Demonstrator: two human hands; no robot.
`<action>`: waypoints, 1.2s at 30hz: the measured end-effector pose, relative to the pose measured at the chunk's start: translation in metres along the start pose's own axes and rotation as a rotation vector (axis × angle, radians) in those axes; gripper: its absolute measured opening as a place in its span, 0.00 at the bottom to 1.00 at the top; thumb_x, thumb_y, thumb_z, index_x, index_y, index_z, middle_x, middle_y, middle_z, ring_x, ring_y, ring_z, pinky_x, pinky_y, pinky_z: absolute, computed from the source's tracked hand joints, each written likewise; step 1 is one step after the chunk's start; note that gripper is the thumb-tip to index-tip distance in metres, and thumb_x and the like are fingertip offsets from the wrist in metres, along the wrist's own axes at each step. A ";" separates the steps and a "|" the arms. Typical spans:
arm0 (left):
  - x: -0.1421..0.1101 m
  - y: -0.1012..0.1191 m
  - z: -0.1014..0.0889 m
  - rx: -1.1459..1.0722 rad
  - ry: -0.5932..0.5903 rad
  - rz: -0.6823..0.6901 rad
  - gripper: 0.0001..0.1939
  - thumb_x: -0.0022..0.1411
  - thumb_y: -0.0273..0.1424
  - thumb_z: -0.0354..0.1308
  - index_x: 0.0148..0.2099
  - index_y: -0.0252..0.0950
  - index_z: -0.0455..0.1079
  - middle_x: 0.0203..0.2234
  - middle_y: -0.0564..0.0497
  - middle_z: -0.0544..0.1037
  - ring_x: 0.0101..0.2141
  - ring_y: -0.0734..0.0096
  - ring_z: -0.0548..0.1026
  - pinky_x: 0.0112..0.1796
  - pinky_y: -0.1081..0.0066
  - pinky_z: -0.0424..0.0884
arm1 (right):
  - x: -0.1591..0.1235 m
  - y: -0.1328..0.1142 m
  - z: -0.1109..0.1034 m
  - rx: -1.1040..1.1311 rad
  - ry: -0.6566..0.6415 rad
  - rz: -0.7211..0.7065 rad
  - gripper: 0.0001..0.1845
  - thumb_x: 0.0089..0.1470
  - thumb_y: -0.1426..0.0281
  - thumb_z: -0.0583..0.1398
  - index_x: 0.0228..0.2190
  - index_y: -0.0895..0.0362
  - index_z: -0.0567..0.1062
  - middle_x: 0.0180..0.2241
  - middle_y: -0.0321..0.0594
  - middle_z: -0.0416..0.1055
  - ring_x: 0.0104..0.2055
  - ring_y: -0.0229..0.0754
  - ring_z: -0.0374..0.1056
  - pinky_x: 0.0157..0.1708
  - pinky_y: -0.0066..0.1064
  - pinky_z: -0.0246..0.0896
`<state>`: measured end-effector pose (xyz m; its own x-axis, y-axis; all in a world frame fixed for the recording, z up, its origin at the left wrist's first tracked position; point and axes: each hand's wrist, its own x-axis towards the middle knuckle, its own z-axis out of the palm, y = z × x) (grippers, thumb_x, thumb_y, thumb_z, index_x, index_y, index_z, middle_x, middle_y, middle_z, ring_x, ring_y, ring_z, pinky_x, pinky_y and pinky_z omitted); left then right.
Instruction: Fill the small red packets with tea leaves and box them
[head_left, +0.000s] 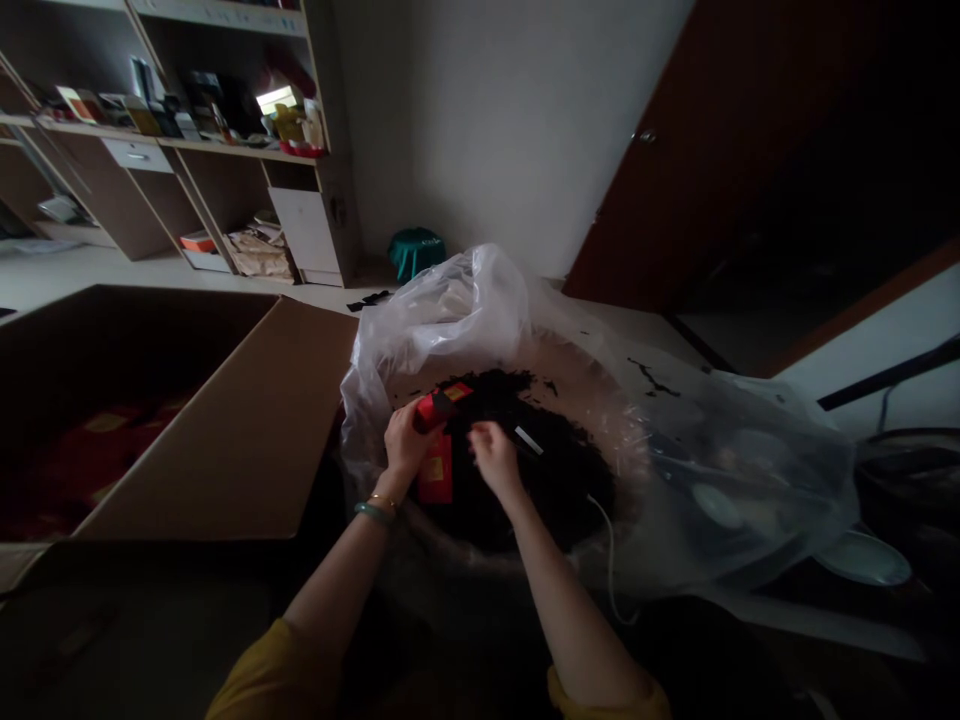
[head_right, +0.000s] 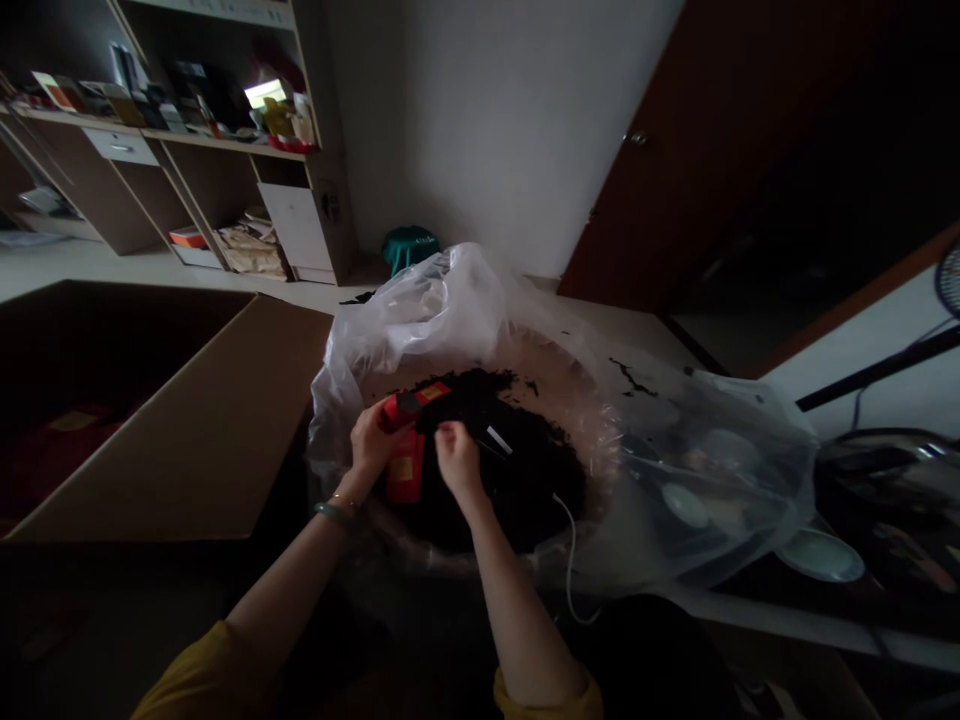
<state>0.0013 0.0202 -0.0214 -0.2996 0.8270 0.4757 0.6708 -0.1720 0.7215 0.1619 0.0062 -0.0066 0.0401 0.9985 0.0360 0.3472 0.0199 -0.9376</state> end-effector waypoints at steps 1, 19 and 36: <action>0.000 0.000 0.000 -0.026 0.042 -0.032 0.25 0.47 0.32 0.68 0.49 0.37 0.71 0.43 0.44 0.78 0.44 0.56 0.74 0.47 0.62 0.67 | -0.004 0.000 0.006 -0.187 -0.065 0.006 0.20 0.53 0.60 0.57 0.43 0.60 0.71 0.37 0.52 0.76 0.39 0.49 0.74 0.37 0.37 0.67; 0.000 -0.002 -0.002 -0.097 0.278 -0.172 0.29 0.47 0.41 0.67 0.50 0.35 0.69 0.42 0.42 0.76 0.46 0.54 0.73 0.49 0.59 0.66 | 0.088 -0.002 0.024 -0.160 -0.143 0.000 0.26 0.51 0.65 0.59 0.52 0.59 0.67 0.32 0.41 0.77 0.33 0.44 0.73 0.35 0.36 0.68; -0.002 -0.005 0.005 -0.158 0.177 -0.085 0.32 0.45 0.35 0.68 0.53 0.38 0.65 0.45 0.46 0.77 0.44 0.60 0.76 0.47 0.62 0.72 | 0.041 -0.010 0.064 -1.090 -0.674 -0.427 0.47 0.37 0.65 0.70 0.59 0.57 0.61 0.60 0.56 0.57 0.60 0.58 0.54 0.55 0.48 0.56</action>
<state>0.0018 0.0226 -0.0286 -0.4735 0.7380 0.4808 0.5278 -0.1993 0.8257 0.1006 0.0502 -0.0180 -0.6116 0.7609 -0.2170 0.7907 0.5971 -0.1348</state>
